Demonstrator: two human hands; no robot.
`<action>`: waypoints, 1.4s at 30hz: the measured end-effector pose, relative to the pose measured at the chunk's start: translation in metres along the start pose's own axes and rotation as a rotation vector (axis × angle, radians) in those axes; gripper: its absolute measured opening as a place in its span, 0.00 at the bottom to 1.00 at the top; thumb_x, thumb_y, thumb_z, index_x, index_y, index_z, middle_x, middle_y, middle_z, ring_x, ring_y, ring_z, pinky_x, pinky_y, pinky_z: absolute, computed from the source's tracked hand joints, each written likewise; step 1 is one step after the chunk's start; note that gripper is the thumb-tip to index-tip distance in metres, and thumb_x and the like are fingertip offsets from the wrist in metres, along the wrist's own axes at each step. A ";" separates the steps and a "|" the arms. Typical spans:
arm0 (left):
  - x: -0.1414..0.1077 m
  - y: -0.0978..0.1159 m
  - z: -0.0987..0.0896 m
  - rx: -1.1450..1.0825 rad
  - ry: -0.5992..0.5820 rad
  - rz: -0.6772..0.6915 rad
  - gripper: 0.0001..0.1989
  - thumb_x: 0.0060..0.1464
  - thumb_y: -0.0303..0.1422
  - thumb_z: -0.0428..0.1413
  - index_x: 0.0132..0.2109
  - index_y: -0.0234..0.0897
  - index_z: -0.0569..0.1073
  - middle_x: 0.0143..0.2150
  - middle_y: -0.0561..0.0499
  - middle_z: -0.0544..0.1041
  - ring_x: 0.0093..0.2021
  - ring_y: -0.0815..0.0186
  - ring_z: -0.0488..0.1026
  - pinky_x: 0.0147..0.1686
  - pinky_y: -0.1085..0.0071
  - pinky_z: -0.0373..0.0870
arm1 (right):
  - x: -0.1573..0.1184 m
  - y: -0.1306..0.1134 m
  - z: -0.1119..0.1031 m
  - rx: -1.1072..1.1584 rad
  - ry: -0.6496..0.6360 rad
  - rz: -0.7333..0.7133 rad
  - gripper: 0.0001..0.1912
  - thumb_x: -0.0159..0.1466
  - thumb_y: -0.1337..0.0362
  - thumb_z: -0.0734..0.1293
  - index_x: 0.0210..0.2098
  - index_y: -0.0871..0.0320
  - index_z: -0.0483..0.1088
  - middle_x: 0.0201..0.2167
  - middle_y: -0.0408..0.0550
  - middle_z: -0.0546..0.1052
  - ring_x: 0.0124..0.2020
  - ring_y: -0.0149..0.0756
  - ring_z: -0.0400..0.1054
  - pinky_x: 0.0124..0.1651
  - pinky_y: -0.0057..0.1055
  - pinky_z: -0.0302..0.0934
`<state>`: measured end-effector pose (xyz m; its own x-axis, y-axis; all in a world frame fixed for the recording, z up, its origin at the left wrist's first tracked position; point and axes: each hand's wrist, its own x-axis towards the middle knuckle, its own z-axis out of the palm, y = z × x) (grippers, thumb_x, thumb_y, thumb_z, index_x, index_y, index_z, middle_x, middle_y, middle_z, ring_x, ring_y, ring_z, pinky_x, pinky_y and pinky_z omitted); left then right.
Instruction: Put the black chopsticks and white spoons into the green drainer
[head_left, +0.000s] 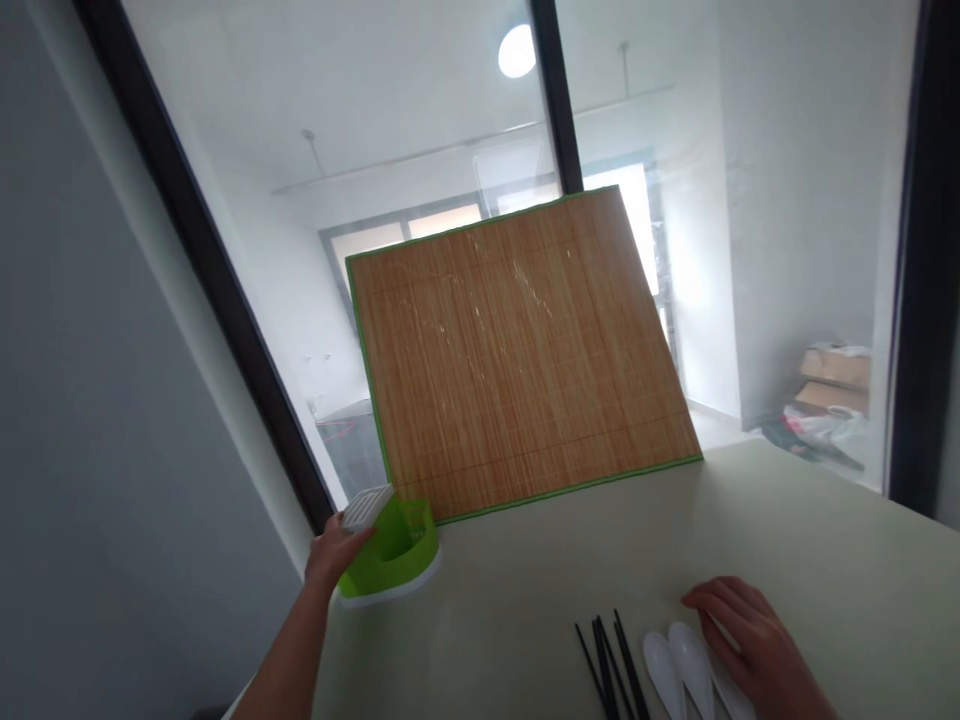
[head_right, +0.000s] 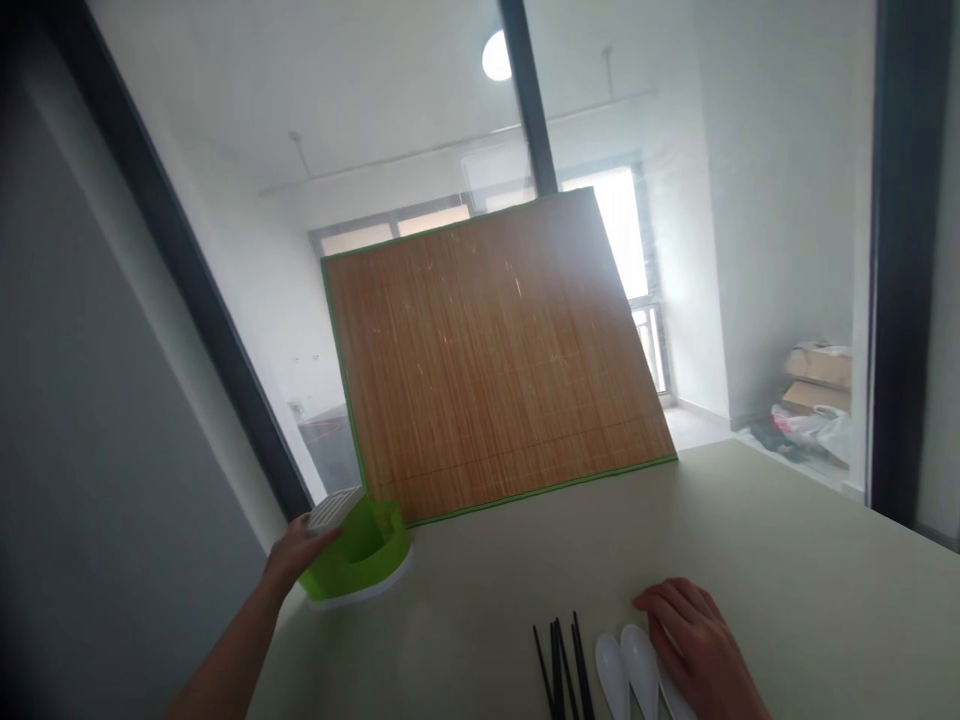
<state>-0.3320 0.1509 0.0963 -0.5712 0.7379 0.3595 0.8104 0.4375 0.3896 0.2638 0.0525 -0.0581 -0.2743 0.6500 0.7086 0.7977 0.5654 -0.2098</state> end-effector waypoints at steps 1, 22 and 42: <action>-0.001 0.001 0.000 0.009 -0.023 0.002 0.41 0.43 0.51 0.55 0.60 0.29 0.60 0.46 0.36 0.75 0.44 0.49 0.74 0.38 0.64 0.71 | 0.001 -0.001 -0.001 0.006 -0.009 0.014 0.09 0.64 0.65 0.61 0.42 0.51 0.69 0.38 0.45 0.75 0.43 0.40 0.66 0.46 0.38 0.58; -0.203 0.254 0.029 -0.229 0.022 0.424 0.27 0.52 0.47 0.53 0.55 0.38 0.64 0.43 0.40 0.72 0.42 0.56 0.72 0.38 0.66 0.65 | 0.014 -0.019 -0.011 0.108 -0.047 0.068 0.10 0.64 0.69 0.58 0.37 0.54 0.70 0.32 0.46 0.74 0.37 0.38 0.66 0.41 0.37 0.57; -0.295 0.307 0.035 -0.121 0.036 0.674 0.32 0.57 0.52 0.44 0.60 0.36 0.61 0.44 0.38 0.70 0.41 0.54 0.72 0.35 0.64 0.69 | 0.015 -0.028 -0.014 0.135 -0.092 0.088 0.10 0.63 0.69 0.58 0.36 0.54 0.70 0.32 0.47 0.73 0.38 0.40 0.63 0.42 0.37 0.55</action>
<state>0.0892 0.0854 0.0805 0.0472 0.8105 0.5839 0.9714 -0.1735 0.1624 0.2448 0.0398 -0.0320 -0.2595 0.7402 0.6203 0.7434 0.5631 -0.3609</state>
